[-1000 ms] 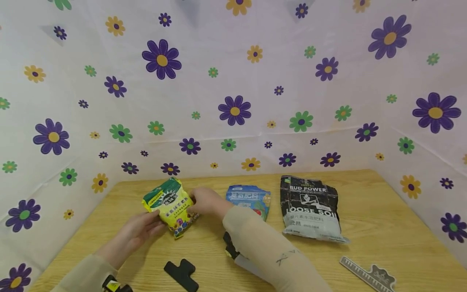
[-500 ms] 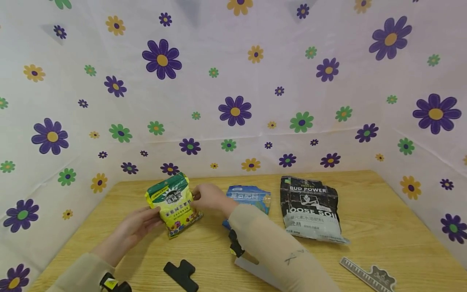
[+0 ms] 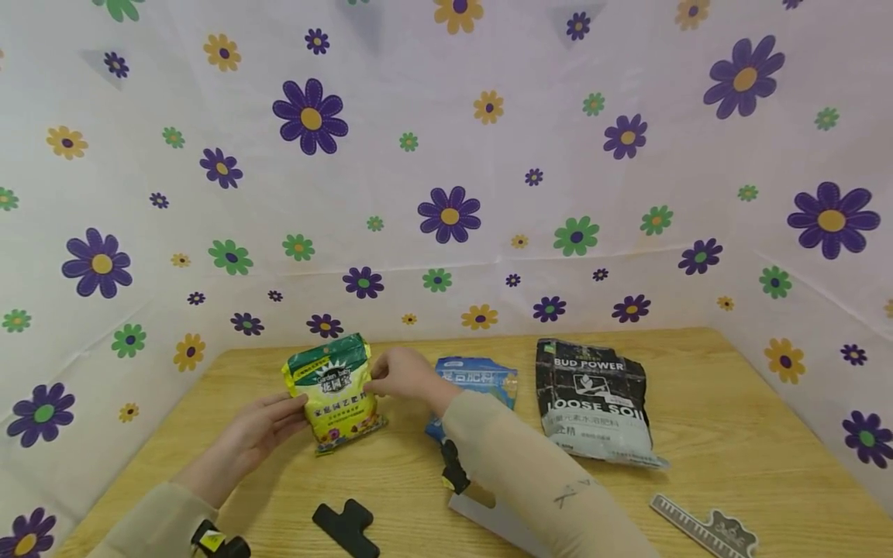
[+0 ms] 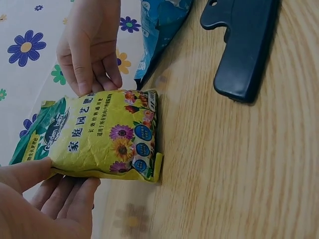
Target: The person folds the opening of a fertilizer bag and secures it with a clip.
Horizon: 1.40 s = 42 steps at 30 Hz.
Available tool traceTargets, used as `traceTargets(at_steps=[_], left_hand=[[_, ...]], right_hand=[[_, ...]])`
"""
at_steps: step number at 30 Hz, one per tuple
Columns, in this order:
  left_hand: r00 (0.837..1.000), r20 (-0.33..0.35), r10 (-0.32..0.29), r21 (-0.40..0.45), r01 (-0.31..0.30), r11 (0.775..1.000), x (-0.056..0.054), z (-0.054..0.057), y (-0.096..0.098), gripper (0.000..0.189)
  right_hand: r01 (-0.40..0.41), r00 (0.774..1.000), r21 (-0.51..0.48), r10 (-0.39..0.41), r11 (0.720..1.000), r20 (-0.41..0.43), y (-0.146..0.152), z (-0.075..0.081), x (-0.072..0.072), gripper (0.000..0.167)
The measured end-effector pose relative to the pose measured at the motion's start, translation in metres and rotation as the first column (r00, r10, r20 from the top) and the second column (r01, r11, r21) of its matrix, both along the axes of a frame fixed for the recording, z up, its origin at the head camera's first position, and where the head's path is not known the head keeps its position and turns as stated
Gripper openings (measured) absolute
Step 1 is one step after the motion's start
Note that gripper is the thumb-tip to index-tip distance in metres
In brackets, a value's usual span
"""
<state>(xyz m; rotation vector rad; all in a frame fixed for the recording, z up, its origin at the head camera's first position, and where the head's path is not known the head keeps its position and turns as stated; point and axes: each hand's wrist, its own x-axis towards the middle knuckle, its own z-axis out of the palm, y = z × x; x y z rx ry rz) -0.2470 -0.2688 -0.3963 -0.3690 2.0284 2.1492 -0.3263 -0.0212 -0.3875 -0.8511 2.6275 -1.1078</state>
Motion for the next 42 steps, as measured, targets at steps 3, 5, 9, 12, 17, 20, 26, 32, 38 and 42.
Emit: traceTargets(at_steps=[3,5,9,12,17,20,26,32,38,42], left_hand=[[1.0,-0.007,0.001,-0.012,-0.001,1.0,0.0,-0.001,-0.001,0.044],[1.0,-0.011,-0.003,-0.009,0.003,1.0,-0.001,-0.002,-0.003,0.031],[1.0,-0.018,-0.024,-0.002,0.024,1.0,-0.002,-0.004,-0.007,0.015],[0.999,-0.028,-0.035,-0.003,0.035,0.999,-0.004,-0.004,-0.01,0.017],[0.998,-0.03,-0.046,-0.023,0.046,0.999,-0.005,-0.005,-0.013,0.018],[0.998,-0.031,-0.061,-0.046,0.059,0.997,-0.005,-0.005,-0.012,0.032],[0.996,-0.037,-0.084,-0.058,0.081,0.995,-0.01,-0.006,-0.014,0.024],[0.995,-0.037,-0.093,-0.051,0.091,0.995,-0.012,-0.003,-0.015,0.015],[0.995,-0.039,-0.096,-0.043,0.094,0.995,-0.011,-0.003,-0.014,0.014],[0.995,-0.036,-0.096,-0.024,0.095,0.995,-0.013,-0.004,-0.015,0.014]], right_hand=[[0.011,1.0,-0.008,-0.011,1.0,0.008,0.0,0.001,0.001,0.018],[0.025,1.0,-0.013,-0.024,1.0,0.019,0.0,0.001,0.003,0.016],[0.062,0.997,-0.025,-0.061,0.998,0.043,-0.001,0.003,0.009,0.015],[0.084,0.995,-0.031,-0.082,0.996,0.049,-0.001,0.005,0.012,0.015],[0.098,0.993,-0.045,-0.095,0.994,0.068,-0.001,0.002,0.017,0.015],[0.103,0.992,-0.045,-0.099,0.994,0.074,0.0,0.001,0.017,0.015],[0.109,0.992,-0.043,-0.106,0.993,0.069,0.001,0.001,0.017,0.015],[0.109,0.992,-0.037,-0.106,0.993,0.073,0.002,0.005,0.016,0.015],[0.107,0.992,-0.046,-0.103,0.993,0.073,0.003,0.004,0.017,0.014],[0.11,0.992,-0.051,-0.106,0.993,0.073,0.003,0.003,0.017,0.014]])
